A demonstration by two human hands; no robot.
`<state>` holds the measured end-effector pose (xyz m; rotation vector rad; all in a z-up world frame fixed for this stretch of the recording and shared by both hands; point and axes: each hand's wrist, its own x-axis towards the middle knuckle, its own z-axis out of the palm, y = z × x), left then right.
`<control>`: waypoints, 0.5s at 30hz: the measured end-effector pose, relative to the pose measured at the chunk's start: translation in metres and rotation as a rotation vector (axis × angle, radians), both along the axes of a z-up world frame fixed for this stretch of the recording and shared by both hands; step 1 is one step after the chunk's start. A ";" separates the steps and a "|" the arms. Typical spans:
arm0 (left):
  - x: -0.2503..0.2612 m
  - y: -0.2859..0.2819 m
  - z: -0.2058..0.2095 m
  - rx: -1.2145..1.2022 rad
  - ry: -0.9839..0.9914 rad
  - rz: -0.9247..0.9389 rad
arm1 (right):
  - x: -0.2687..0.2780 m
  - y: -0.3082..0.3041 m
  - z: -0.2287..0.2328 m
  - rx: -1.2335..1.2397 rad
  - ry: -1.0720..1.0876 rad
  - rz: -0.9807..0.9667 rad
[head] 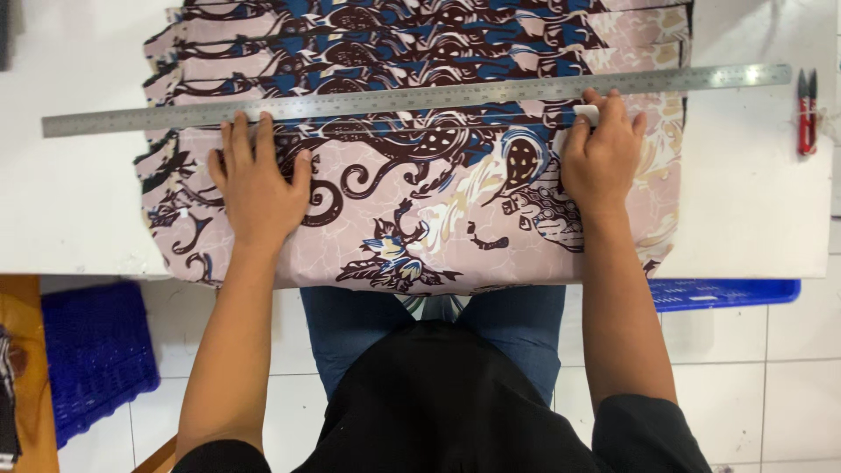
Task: The person aligns a stack of patterned fabric on a table, then uses a metal ruler and a white marker to draw straight lines across the fabric layers. The person repeatedly repositions the ruler and marks the fabric in a repetitive manner.
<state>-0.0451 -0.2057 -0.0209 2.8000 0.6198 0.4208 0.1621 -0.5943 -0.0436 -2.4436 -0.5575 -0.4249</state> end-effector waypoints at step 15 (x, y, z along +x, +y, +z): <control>0.002 0.000 -0.001 0.014 0.017 0.038 | 0.005 -0.005 -0.007 0.008 -0.006 0.033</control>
